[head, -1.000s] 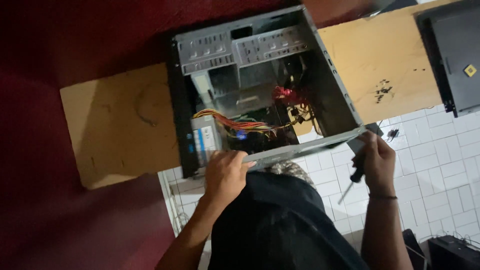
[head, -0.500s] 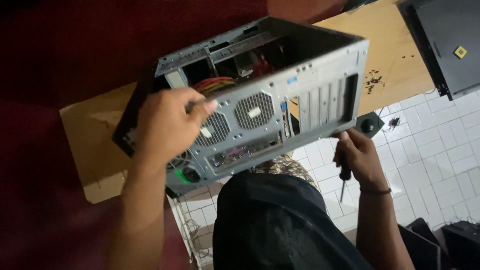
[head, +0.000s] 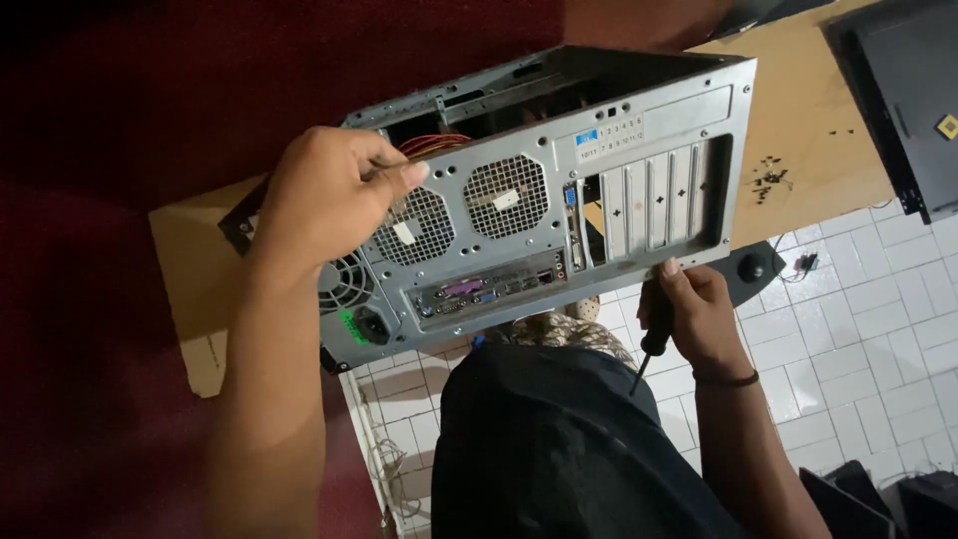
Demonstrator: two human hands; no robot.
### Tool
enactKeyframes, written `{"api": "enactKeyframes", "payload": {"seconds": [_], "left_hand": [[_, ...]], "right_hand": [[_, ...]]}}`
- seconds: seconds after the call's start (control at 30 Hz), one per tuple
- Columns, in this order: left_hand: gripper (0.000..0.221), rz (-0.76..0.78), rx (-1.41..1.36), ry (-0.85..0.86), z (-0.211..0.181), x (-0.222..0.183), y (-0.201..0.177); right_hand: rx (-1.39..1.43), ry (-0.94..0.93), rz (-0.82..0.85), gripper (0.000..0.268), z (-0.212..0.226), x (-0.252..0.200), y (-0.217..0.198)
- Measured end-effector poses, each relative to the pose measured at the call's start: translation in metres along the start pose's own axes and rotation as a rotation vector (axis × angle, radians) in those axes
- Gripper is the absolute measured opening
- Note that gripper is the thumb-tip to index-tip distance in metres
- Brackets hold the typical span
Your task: The person turns over a computer case and uses a screwdriver to remove screws from the back panel. They then pull out a bundle of wires and use the screwdriver to detach components from the interior.
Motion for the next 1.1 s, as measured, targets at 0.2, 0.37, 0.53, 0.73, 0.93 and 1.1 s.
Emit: {"api": "enactKeyframes", "payload": {"seconds": [0.2,0.37,0.53,0.73,0.93,1.1], "left_hand": [[0.021,0.027,0.04,-0.028,0.003,0.0,0.001],[0.023,0.025,0.059,-0.007,0.004,0.004,0.003],[0.02,0.046,0.015,-0.042,0.007,0.007,0.0],[0.017,0.004,0.054,-0.047,0.008,0.025,-0.024],[0.031,-0.002,0.229,0.0,0.03,0.089,-0.067],[0.044,-0.267,0.562,0.255,0.055,0.142,-0.091]], "right_hand": [[0.001,0.006,-0.001,0.056,0.017,-0.003,0.009],[0.028,-0.06,0.006,0.049,-0.004,0.005,-0.004],[0.167,-0.115,0.028,0.048,-0.003,0.008,0.002],[0.145,-0.095,-0.115,0.056,0.026,0.028,0.004],[-0.092,-0.128,-0.085,0.052,0.112,0.063,0.024],[-0.103,-0.174,-0.084,0.055,0.151,0.11,0.035]]}}
Point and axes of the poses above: each hand's wrist, its own x-axis towards the middle knuckle, its own y-axis out of the palm, z = x × y, the point moved 9 cm from there along x, towards the middle knuckle, and after that the axes turned 14 degrees about z, right-handed, at the moved point
